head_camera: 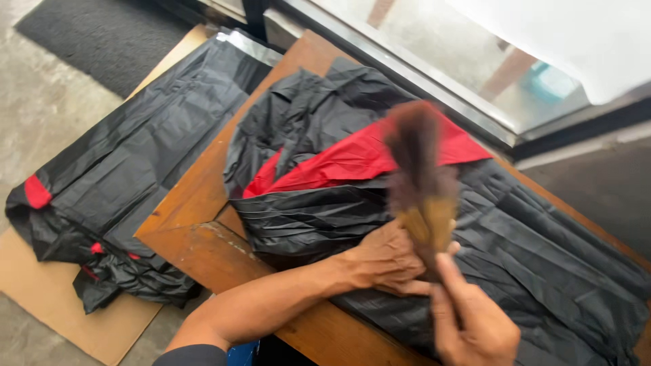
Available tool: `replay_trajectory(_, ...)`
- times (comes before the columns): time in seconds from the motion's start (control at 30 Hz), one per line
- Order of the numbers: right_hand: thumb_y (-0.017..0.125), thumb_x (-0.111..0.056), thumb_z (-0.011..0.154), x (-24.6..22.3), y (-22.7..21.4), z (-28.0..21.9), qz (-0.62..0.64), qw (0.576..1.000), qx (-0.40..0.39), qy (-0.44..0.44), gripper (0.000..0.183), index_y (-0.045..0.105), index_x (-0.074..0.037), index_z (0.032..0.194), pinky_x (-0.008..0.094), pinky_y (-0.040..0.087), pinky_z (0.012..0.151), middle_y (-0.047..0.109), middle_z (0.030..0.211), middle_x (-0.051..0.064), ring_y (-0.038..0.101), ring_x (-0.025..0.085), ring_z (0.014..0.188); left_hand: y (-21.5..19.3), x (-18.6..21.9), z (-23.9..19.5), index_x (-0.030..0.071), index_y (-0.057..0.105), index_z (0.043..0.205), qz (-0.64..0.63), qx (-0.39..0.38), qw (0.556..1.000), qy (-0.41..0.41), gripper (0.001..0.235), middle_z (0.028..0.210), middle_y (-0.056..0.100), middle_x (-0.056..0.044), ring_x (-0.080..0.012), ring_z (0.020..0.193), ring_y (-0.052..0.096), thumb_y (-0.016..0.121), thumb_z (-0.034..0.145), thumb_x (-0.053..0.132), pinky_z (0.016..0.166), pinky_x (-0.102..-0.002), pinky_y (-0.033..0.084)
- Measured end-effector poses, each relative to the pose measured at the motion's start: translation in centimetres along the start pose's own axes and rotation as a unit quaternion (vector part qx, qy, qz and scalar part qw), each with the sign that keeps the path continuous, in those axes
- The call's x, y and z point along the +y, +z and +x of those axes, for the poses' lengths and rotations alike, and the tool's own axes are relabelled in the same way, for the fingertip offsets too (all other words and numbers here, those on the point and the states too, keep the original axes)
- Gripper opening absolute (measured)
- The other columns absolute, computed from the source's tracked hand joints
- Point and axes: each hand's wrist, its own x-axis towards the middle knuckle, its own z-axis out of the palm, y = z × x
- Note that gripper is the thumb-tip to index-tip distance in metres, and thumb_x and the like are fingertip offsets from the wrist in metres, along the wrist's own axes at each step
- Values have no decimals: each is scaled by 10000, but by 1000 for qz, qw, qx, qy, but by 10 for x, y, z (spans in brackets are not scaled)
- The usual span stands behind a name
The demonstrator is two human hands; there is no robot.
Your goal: The person folds a large black and red fabric on a wooden table. They use a feather duster to brush the fabric while folding it into a compact roll, then smooth it with their hands.
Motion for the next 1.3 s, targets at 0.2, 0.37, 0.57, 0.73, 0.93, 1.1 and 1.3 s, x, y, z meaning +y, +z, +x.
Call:
replay_trajectory(0.2,587,-103,850,-12,47,33,104,926,-286,-224,441,550,-92,1289,305,503,868,683,1190,105,683,204,1063,5,-16,-6,223,112,1488,199,-155,966,48,472,1572,130,-152,-346,1471,134,208,1050,372,1177,-591,100)
replay_trajectory(0.37,620,-72,832,-38,45,45,125,908,-294,-270,435,567,-70,1264,260,507,888,707,1151,77,701,161,1041,9,-6,-7,184,385,1381,63,-67,996,0,527,1506,332,-162,-348,1443,289,302,936,454,1199,-602,131)
replay_trajectory(0.57,598,-125,803,-41,61,43,101,901,-338,-253,502,552,-121,1303,310,488,818,707,1094,122,705,201,968,13,-4,-6,127,496,1322,-1,29,999,-38,678,1440,454,-200,-354,1396,415,288,870,588,1214,-606,165)
replay_trajectory(0.73,628,-63,799,-45,28,49,157,955,-250,-28,407,641,-63,1205,231,454,978,699,1204,56,643,82,1104,7,-4,-3,217,433,1358,56,-66,995,-44,475,1500,372,-114,-289,1440,316,273,955,412,1225,-555,125)
replay_trajectory(0.93,577,-8,920,-4,45,27,169,953,162,194,439,565,36,1357,173,449,820,636,1133,156,568,102,913,-65,-10,8,65,657,936,32,174,976,-130,208,1105,575,-123,-313,1130,534,538,814,183,1116,-541,352)
replay_trajectory(1.1,541,15,894,-15,57,16,107,966,116,206,453,527,51,1346,301,439,983,601,1234,171,577,207,1087,-83,-43,8,81,655,959,80,242,936,-241,164,1167,634,-95,-301,1127,585,521,875,122,1013,-468,418)
replay_trajectory(1.3,535,-332,818,-2,80,16,-180,939,-146,255,504,552,-443,1309,479,490,720,682,1087,57,642,368,922,-55,-64,-2,50,579,1041,12,280,916,-286,273,1114,601,-124,-334,1102,567,546,772,84,970,-442,451)
